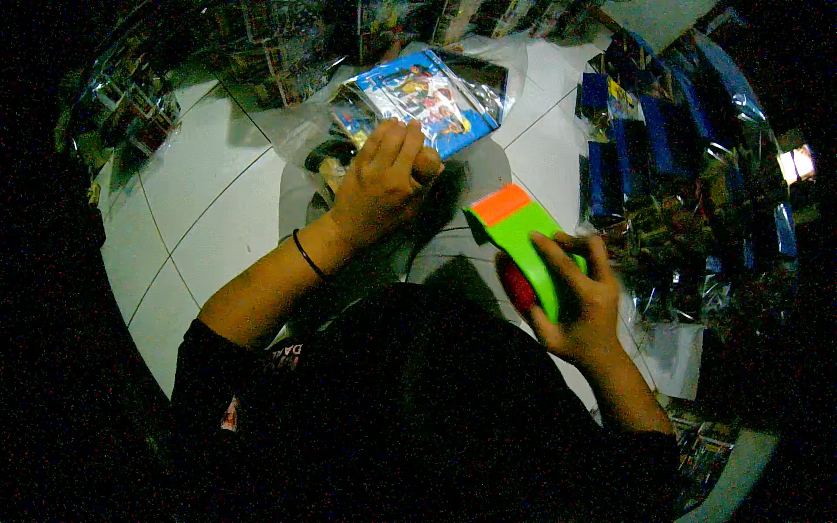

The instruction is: The person sits on the floor and repeatedly wraps wooden toy cars in clear plastic bags. They use a handheld tape dispenser to seal the bags, then place the packaged items aside. The process is repeated for multiple toy cars.

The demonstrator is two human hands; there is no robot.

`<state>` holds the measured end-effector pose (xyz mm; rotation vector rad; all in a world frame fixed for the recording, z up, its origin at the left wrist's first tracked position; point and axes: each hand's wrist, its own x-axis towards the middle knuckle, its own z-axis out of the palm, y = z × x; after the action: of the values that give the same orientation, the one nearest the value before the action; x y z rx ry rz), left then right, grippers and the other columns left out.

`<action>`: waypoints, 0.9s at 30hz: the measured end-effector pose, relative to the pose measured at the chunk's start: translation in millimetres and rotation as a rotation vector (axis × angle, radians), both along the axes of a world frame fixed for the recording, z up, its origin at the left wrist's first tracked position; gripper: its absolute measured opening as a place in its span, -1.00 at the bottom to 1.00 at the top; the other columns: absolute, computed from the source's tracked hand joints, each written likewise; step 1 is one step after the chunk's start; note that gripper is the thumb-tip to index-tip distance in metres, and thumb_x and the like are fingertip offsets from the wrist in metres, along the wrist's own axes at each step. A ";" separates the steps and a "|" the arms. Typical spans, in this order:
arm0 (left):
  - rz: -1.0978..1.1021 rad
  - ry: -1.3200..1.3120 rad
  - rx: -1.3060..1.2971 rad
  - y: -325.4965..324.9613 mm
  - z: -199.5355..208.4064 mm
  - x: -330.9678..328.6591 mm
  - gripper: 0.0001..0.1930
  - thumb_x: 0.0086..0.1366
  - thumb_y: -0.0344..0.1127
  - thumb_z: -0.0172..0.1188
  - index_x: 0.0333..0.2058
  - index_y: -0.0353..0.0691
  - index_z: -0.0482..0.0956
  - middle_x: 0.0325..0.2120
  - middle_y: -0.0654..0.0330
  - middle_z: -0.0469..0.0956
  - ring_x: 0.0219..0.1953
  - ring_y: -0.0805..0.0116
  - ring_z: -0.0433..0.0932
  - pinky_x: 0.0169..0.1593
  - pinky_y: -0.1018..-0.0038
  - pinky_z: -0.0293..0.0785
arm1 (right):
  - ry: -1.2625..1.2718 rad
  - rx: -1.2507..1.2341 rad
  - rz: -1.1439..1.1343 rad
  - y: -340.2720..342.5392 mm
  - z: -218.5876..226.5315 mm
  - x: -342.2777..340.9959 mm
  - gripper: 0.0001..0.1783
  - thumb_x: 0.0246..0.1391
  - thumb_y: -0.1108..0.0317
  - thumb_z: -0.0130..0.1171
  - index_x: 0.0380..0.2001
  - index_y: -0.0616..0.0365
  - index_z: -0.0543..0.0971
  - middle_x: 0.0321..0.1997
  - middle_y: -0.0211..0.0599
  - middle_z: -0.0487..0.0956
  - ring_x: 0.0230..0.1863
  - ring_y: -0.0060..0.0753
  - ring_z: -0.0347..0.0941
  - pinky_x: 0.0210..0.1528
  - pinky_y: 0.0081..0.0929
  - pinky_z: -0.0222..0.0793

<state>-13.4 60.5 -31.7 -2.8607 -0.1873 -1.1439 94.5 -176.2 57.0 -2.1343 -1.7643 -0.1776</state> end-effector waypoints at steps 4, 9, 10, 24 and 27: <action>0.098 -0.145 0.229 -4.7 0.5 4.5 -0.51 0.13 -0.25 -0.08 0.07 -0.23 0.32 0.09 0.01 0.27 0.18 0.13 0.19 0.31 0.24 -0.14 | 0.069 -0.007 0.014 37.3 -34.8 11.3 -0.35 -0.37 0.37 0.27 -0.02 0.04 0.48 -0.15 -0.09 0.39 -0.14 0.00 0.42 -0.11 -0.27 0.40; 0.408 0.447 0.804 1.0 -16.2 13.3 -0.38 0.23 -0.16 -0.21 0.24 -0.32 0.08 0.31 0.10 -0.05 0.37 0.19 -0.23 0.37 0.23 -0.53 | 0.191 -0.430 0.089 50.5 -87.8 40.1 -0.45 -0.33 0.38 0.26 -0.09 0.11 0.53 -0.05 -0.08 0.38 -0.10 -0.01 0.39 -0.04 -0.30 0.35; 0.381 0.530 0.878 2.7 -24.4 9.8 -0.38 0.24 -0.15 -0.21 0.24 -0.32 0.07 0.31 0.10 -0.04 0.37 0.17 -0.22 0.37 0.25 -0.51 | 0.220 -0.116 0.025 44.3 -102.0 59.3 -0.48 -0.31 0.41 0.22 -0.11 0.12 0.53 -0.06 -0.09 0.38 -0.09 -0.03 0.39 -0.05 -0.28 0.36; 0.081 0.752 0.667 81.5 99.2 -82.5 -0.33 0.15 -0.36 -0.01 0.25 0.26 0.07 0.09 0.15 0.31 0.18 0.12 0.23 0.32 0.03 -0.06 | 0.181 0.539 -1.044 38.4 -294.2 186.8 -0.15 -0.14 0.12 0.29 0.20 0.13 0.17 0.23 -0.05 0.19 0.27 -0.05 0.05 0.25 -0.16 -0.01; -0.138 0.882 0.707 100.8 116.6 -76.2 -0.76 0.11 -0.31 0.07 -0.20 -0.07 0.47 -0.30 0.26 0.41 -0.11 0.25 0.39 0.20 0.19 0.22 | 0.543 0.405 -0.343 88.9 -181.0 78.2 0.03 -0.21 0.05 0.36 0.22 0.30 0.06 0.29 0.10 0.05 0.32 0.06 -0.06 0.30 -0.11 -0.10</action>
<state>-89.6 161.3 85.0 -2.4264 0.3788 0.1380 172.7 -87.3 -124.0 -1.9276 -0.9619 -0.0298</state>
